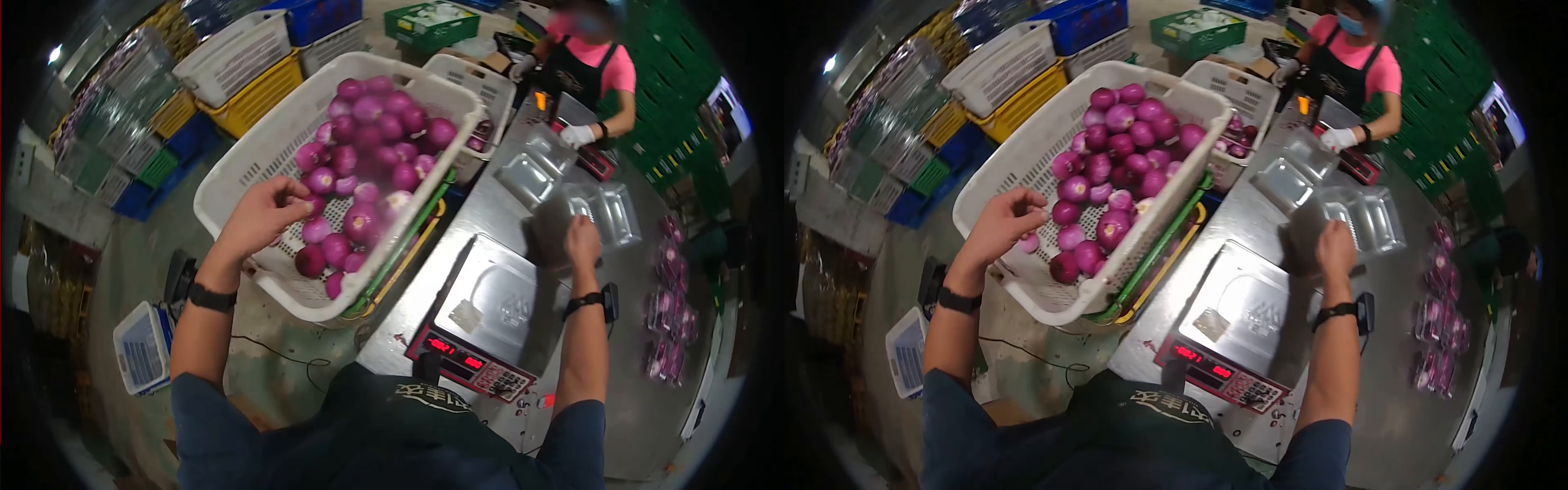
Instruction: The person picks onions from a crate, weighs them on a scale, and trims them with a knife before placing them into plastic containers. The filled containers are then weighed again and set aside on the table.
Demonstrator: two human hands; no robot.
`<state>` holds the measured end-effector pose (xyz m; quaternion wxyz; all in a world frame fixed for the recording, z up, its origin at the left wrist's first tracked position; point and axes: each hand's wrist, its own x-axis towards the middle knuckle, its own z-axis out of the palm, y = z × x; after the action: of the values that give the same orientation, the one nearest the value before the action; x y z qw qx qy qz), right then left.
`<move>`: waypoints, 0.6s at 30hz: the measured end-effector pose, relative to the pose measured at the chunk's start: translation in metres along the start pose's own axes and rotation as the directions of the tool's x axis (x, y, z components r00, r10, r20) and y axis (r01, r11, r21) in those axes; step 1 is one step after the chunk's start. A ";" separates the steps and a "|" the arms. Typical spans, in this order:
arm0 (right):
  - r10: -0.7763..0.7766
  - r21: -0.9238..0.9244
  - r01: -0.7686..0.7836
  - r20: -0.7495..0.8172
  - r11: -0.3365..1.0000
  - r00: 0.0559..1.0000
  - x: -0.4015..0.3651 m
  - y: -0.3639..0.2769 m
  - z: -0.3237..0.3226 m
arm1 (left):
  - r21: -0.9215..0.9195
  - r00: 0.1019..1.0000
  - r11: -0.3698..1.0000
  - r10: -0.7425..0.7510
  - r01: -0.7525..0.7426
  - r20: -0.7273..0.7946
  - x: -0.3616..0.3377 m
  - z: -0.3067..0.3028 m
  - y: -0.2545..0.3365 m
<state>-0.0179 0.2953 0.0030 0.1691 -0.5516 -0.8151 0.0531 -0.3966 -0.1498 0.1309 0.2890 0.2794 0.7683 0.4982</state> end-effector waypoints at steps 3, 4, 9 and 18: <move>0.099 0.007 -0.099 -0.058 0.995 0.993 0.005 0.008 0.012 | 0.210 0.980 0.978 -0.028 -0.014 0.196 0.038 -0.021 -0.022; 0.150 0.048 -0.148 -0.046 0.988 0.988 0.007 0.010 0.012 | 0.205 0.979 0.979 -0.040 -0.002 0.200 0.054 -0.025 -0.031; 0.232 0.064 -0.225 -0.131 0.972 0.964 0.007 0.013 0.014 | 0.571 0.903 0.789 -0.047 -0.228 0.426 0.124 0.000 -0.061; 0.047 0.435 0.099 -0.311 0.895 0.949 -0.127 -0.049 -0.051 | 0.681 0.821 0.612 -0.088 -0.402 0.564 0.175 0.082 -0.172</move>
<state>-0.0016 0.1547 0.0365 0.4188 -0.4885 -0.7511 0.1474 -0.4806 -0.0346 -0.0852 0.2985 0.5749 0.7608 0.0408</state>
